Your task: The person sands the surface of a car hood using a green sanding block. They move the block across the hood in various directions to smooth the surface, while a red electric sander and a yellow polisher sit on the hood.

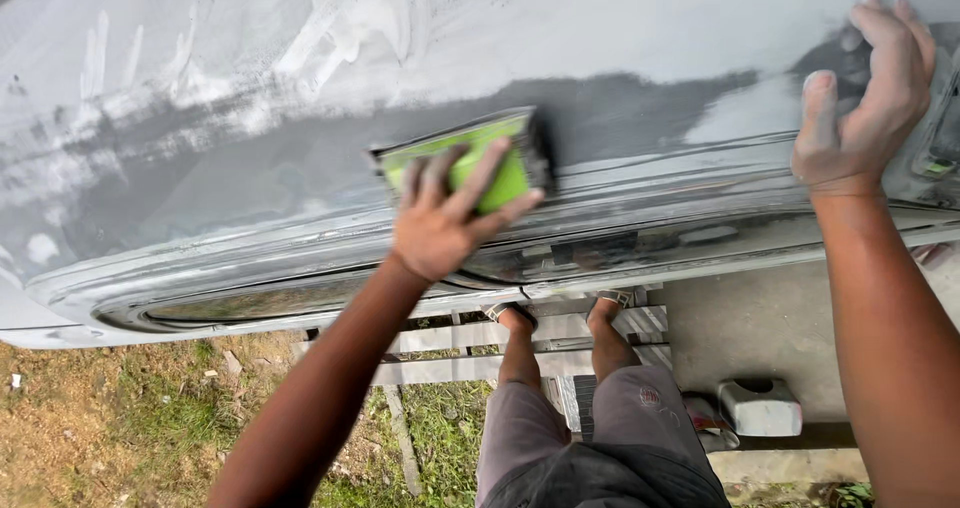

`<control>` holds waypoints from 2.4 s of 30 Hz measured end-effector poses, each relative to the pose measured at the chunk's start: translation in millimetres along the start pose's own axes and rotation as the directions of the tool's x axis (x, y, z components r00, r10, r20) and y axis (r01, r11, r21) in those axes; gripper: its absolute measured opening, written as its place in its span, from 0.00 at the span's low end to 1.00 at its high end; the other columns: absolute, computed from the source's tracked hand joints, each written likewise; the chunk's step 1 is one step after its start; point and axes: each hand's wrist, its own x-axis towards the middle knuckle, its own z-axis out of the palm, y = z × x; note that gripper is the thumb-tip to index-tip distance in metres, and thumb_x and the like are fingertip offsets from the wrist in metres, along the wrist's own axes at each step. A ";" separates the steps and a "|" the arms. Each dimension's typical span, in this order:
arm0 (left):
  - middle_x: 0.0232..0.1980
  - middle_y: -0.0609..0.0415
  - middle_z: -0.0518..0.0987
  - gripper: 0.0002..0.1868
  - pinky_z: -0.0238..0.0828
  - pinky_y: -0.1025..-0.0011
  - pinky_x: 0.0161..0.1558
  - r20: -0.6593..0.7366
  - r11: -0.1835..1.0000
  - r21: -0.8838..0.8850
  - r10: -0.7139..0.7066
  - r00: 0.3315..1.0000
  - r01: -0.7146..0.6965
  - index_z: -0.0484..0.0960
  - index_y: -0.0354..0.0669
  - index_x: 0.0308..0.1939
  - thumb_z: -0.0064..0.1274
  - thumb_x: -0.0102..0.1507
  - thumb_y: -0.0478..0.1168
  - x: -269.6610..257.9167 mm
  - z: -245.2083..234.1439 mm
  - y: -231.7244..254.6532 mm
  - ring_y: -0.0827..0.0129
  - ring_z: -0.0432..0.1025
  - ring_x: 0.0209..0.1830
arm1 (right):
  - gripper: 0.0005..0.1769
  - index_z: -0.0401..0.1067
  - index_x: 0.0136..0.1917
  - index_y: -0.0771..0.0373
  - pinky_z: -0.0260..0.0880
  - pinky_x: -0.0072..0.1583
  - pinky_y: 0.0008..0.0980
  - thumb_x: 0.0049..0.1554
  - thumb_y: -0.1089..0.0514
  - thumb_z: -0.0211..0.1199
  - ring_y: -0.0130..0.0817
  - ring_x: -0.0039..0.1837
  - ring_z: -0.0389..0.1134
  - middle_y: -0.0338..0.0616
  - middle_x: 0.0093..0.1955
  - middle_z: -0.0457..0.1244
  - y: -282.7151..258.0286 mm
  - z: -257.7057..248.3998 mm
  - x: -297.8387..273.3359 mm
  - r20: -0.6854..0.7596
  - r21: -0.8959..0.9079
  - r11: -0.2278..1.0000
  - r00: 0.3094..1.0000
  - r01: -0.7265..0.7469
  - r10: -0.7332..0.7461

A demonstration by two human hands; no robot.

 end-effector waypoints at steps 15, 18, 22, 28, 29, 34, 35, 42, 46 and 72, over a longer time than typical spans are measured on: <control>0.75 0.44 0.69 0.18 0.59 0.45 0.57 0.128 0.998 -0.063 -0.009 0.992 0.017 0.77 0.81 0.66 0.54 0.74 0.47 -121.5 -65.9 -111.9 0.42 0.69 0.62 | 0.26 0.67 0.68 0.86 0.59 0.68 0.59 0.70 0.57 0.53 0.67 0.71 0.56 0.75 0.64 0.64 -3.2 0.2 7.6 -0.031 -0.023 1.000 0.999 -0.014 0.013; 0.77 0.46 0.65 0.21 0.51 0.41 0.66 0.185 0.991 -0.111 -0.055 0.981 0.077 0.72 0.85 0.70 0.52 0.73 0.58 -104.0 -46.5 -77.5 0.38 0.65 0.67 | 0.29 0.66 0.69 0.84 0.58 0.67 0.60 0.72 0.51 0.52 0.68 0.70 0.56 0.75 0.66 0.63 -3.2 0.7 7.8 -0.033 -0.058 0.998 0.999 -0.022 0.021; 0.83 0.55 0.56 0.44 0.64 0.52 0.63 0.168 0.988 -0.149 0.060 0.984 -0.035 0.56 0.85 0.79 0.72 0.69 0.50 61.7 20.5 42.6 0.46 0.66 0.71 | 0.29 0.66 0.68 0.84 0.61 0.61 0.55 0.73 0.51 0.50 0.63 0.66 0.58 0.72 0.64 0.61 -8.5 -2.2 12.5 -0.070 -0.029 1.000 0.998 0.008 -0.010; 0.87 0.51 0.33 0.27 0.65 0.44 0.79 0.170 0.937 -0.348 0.045 0.984 0.017 0.67 0.80 0.80 0.51 0.77 0.47 148.6 60.5 134.0 0.38 0.63 0.85 | 0.30 0.67 0.66 0.87 0.62 0.61 0.53 0.77 0.51 0.44 0.64 0.59 0.62 0.71 0.59 0.61 11.3 -3.2 -1.4 -0.142 -0.043 0.998 0.989 -0.055 0.048; 0.87 0.56 0.34 0.39 0.60 0.39 0.80 0.288 0.934 -0.355 0.085 0.954 0.024 0.58 0.82 0.81 0.50 0.71 0.36 130.4 43.3 109.6 0.39 0.57 0.85 | 0.29 0.66 0.66 0.86 0.61 0.60 0.53 0.77 0.51 0.43 0.63 0.58 0.61 0.70 0.58 0.60 7.8 -3.8 -0.6 -0.147 -0.033 0.999 0.989 -0.032 0.027; 0.81 0.56 0.60 0.26 0.63 0.53 0.65 0.160 0.972 -0.236 0.037 0.986 0.002 0.67 0.79 0.76 0.49 0.77 0.43 -27.7 -29.4 -43.7 0.47 0.67 0.71 | 0.28 0.63 0.69 0.89 0.68 0.65 0.58 0.77 0.54 0.42 0.63 0.63 0.60 0.70 0.62 0.55 -12.5 -8.9 14.6 -0.177 0.146 0.989 0.984 -0.003 0.029; 0.78 0.51 0.65 0.23 0.62 0.48 0.62 0.148 0.983 -0.182 0.000 0.989 0.028 0.71 0.78 0.72 0.54 0.73 0.48 -72.9 -37.7 -76.9 0.42 0.66 0.69 | 0.31 0.65 0.68 0.88 0.64 0.66 0.57 0.75 0.51 0.44 0.66 0.64 0.61 0.72 0.62 0.57 -10.3 -7.6 14.4 -0.170 0.078 0.997 0.985 -0.023 0.036; 0.77 0.46 0.67 0.24 0.63 0.42 0.57 0.133 0.994 -0.098 -0.043 0.990 0.056 0.72 0.77 0.70 0.58 0.70 0.50 -96.4 -40.0 -88.2 0.33 0.63 0.68 | 0.32 0.66 0.66 0.84 0.60 0.65 0.56 0.71 0.47 0.48 0.68 0.64 0.60 0.74 0.61 0.59 -8.4 -7.1 16.4 -0.130 0.006 0.999 0.991 -0.040 0.040; 0.78 0.61 0.64 0.33 0.62 0.50 0.62 0.094 0.990 -0.136 0.062 0.994 -0.049 0.69 0.83 0.73 0.68 0.68 0.52 27.2 -8.7 4.2 0.45 0.68 0.66 | 0.33 0.69 0.65 0.78 0.51 0.71 0.61 0.69 0.43 0.47 0.67 0.69 0.61 0.65 0.64 0.66 0.1 -2.7 7.7 -0.108 -0.001 0.996 0.990 -0.090 0.089; 0.77 0.48 0.66 0.24 0.39 0.42 0.77 0.141 0.516 -0.422 -0.775 0.617 0.745 0.74 0.51 0.69 0.39 0.71 0.52 -113.4 -36.1 -129.2 0.52 0.55 0.80 | 0.51 0.74 0.54 0.60 0.69 0.54 0.38 0.32 0.21 0.78 0.37 0.55 0.73 0.37 0.59 0.71 -163.9 101.5 31.2 0.453 -0.222 0.856 0.827 0.466 -0.332</control>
